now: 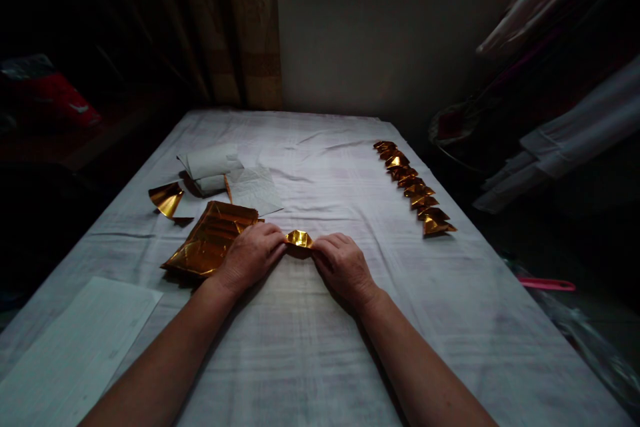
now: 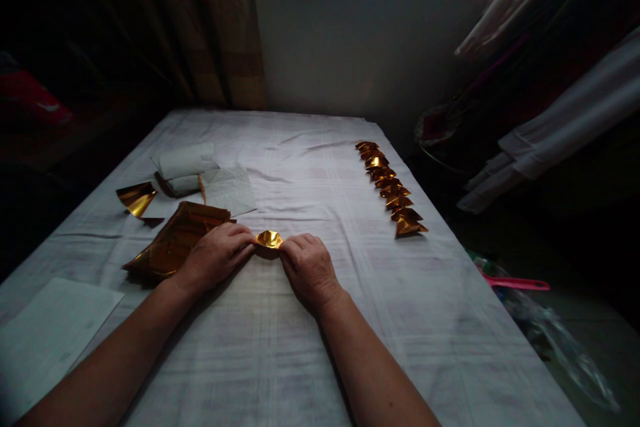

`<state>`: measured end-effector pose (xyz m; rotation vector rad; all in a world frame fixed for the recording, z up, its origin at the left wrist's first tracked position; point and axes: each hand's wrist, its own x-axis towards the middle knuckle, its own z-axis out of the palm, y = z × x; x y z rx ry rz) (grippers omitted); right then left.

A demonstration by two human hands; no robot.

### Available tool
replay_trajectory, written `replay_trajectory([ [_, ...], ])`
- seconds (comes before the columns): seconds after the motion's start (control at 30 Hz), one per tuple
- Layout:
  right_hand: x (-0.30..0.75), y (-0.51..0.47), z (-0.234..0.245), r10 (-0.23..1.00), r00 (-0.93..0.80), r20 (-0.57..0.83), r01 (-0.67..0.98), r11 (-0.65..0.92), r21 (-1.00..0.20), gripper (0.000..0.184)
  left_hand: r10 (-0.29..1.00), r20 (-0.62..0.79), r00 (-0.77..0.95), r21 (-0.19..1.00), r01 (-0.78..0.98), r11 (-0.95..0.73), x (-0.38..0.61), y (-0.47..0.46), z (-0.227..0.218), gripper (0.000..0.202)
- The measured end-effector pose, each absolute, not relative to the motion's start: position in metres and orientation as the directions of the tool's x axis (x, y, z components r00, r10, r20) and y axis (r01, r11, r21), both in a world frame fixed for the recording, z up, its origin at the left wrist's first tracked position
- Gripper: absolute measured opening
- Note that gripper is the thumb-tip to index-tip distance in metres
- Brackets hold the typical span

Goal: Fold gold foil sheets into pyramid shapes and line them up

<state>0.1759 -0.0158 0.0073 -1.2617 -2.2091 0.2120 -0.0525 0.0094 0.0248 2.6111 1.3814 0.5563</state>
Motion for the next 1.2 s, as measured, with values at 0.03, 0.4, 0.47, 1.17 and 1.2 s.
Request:
replay_trajectory([
  [0.03,0.176,-0.016,0.007,0.834,-0.382,0.399,0.744,0.534,-0.402,0.013,0.828,0.247,0.504,0.28,0.781,-0.559,-0.052,0.009,0.025,0.017],
  [0.4,0.163,-0.01,0.002,0.926,-0.22,0.306,0.853,0.335,-0.401,0.013,0.905,0.126,0.407,0.311,0.85,-0.425,-0.045,0.006,0.03,0.022],
  [0.47,0.161,-0.01,0.001,0.931,-0.188,0.312,0.858,0.311,-0.409,0.012,0.915,0.134,0.381,0.296,0.866,-0.404,-0.043,0.006,0.028,0.02],
  [1.17,0.158,-0.01,0.003,0.938,-0.181,0.296,0.884,0.287,-0.368,0.012,0.91,0.196,0.366,0.281,0.868,-0.409,-0.036,0.002,0.019,0.018],
  [1.2,0.156,-0.011,0.004,0.941,-0.175,0.289,0.891,0.277,-0.361,0.014,0.914,0.196,0.357,0.284,0.871,-0.401,-0.035,0.002,0.019,0.018],
])
